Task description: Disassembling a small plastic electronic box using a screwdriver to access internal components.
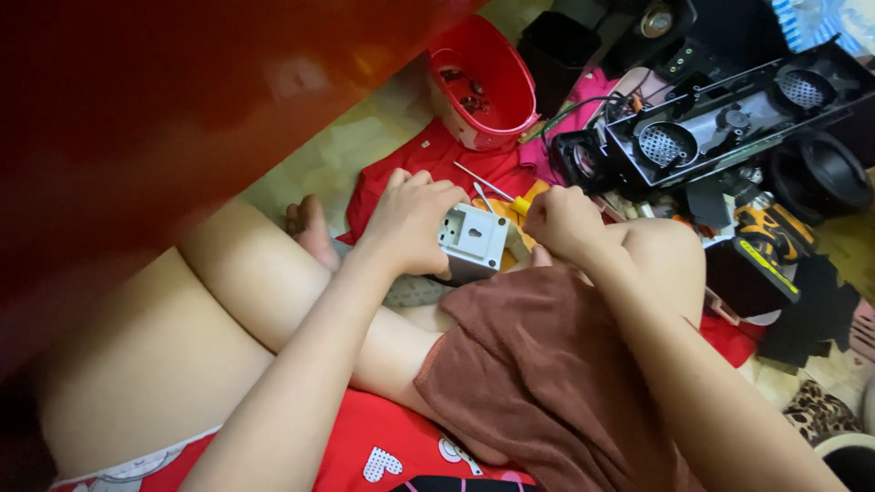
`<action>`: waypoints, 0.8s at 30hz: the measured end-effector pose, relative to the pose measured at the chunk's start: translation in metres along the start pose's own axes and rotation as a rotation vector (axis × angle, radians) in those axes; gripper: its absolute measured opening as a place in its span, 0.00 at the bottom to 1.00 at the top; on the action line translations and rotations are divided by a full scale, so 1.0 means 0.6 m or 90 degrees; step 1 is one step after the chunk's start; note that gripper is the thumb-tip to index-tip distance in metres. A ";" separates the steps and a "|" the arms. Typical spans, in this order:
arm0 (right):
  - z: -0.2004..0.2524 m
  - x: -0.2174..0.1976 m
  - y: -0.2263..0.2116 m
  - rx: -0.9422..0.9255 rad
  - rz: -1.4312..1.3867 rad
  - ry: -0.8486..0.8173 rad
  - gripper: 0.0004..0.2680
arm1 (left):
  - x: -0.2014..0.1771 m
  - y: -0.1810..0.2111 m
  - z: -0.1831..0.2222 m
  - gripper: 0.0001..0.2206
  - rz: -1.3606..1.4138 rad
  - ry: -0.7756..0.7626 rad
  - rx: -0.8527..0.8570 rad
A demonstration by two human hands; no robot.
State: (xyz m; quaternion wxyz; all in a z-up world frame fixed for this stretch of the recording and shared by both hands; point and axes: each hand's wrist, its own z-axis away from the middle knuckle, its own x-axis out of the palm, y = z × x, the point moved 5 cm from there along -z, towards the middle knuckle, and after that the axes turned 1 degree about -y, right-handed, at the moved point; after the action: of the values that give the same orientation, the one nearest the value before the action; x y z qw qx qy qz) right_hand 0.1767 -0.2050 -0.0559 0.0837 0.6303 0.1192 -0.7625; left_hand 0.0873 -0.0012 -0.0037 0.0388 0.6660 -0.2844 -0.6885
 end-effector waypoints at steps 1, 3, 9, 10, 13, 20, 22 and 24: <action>-0.003 0.007 0.000 -0.001 -0.002 0.001 0.05 | 0.008 -0.004 0.001 0.36 -0.002 0.000 -0.001; -0.008 0.021 0.005 0.042 -0.019 -0.011 0.06 | 0.014 -0.008 0.004 0.35 0.007 0.055 0.006; -0.012 0.032 0.053 0.036 -0.060 0.050 0.09 | 0.022 -0.009 0.019 0.32 0.019 0.112 0.017; -0.015 0.036 0.055 0.039 -0.063 0.048 0.09 | 0.022 -0.007 0.019 0.32 0.018 0.107 0.018; -0.020 0.033 0.051 0.030 -0.048 0.088 0.14 | 0.018 -0.006 0.013 0.32 0.019 0.104 0.007; -0.067 0.089 0.070 0.085 0.070 -0.113 0.17 | 0.014 -0.018 -0.019 0.37 0.001 0.007 -0.052; -0.054 0.070 0.062 0.082 0.065 -0.117 0.17 | 0.009 -0.014 -0.024 0.38 -0.006 -0.010 -0.060; -0.020 0.017 0.022 0.013 -0.079 -0.057 0.16 | 0.002 -0.012 -0.021 0.37 0.002 -0.035 -0.087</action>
State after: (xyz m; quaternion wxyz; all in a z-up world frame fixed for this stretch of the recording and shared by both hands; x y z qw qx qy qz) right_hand 0.1896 -0.2138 -0.0688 0.0351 0.5877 0.1468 -0.7949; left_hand 0.1013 0.0003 -0.0075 0.0773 0.6421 -0.2384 -0.7245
